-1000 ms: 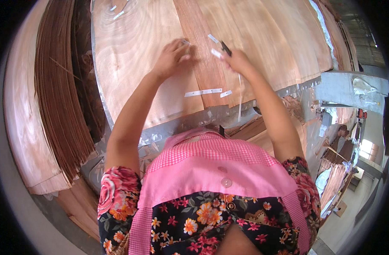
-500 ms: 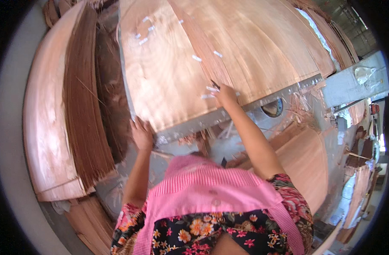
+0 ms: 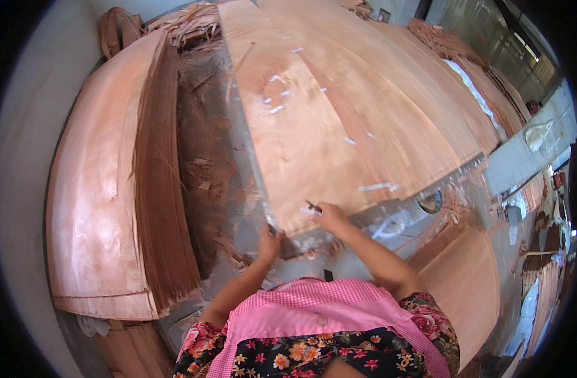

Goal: The person uses a utility knife to trim thin sheets of wood veneer, applying small pieces of tape to secure sections and moving large stacks of veneer around the workshop floor.

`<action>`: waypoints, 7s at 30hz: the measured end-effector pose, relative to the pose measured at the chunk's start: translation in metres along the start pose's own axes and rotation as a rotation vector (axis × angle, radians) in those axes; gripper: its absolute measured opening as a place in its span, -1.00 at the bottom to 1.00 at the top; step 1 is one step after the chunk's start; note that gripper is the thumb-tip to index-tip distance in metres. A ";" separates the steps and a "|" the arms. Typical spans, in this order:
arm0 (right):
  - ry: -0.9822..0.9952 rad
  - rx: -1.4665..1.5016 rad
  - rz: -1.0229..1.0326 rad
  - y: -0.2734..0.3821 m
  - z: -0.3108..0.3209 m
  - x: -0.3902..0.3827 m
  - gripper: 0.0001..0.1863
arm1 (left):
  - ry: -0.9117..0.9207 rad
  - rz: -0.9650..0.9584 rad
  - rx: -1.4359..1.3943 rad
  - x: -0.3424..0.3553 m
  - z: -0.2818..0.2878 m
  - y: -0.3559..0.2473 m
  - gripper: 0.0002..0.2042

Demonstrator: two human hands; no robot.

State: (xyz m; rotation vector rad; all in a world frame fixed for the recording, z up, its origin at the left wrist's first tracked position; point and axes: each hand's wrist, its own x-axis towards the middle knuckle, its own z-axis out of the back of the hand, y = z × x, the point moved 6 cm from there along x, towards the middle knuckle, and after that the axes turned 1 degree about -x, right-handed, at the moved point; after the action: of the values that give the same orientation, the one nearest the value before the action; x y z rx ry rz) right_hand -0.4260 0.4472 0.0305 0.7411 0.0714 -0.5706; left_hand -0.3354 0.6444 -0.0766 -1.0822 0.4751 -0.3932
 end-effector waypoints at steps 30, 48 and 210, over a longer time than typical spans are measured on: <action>0.060 0.946 -0.374 0.191 -0.042 0.324 -0.85 | 0.210 0.207 -0.360 0.590 0.185 -0.015 -0.30; -0.317 1.217 -0.513 0.203 0.067 0.716 -0.82 | -0.296 -0.163 0.769 1.050 0.445 -0.096 -0.68; -1.320 0.129 -0.023 0.755 0.477 2.386 -0.53 | 0.772 -1.033 0.213 2.672 0.608 -0.564 -0.85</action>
State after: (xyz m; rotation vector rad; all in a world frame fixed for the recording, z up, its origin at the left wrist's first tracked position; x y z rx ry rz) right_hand 1.9182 -0.5286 0.2364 0.3700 -1.1850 -0.9957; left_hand 2.1826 -0.5433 0.2023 -0.8666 0.4937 -1.7703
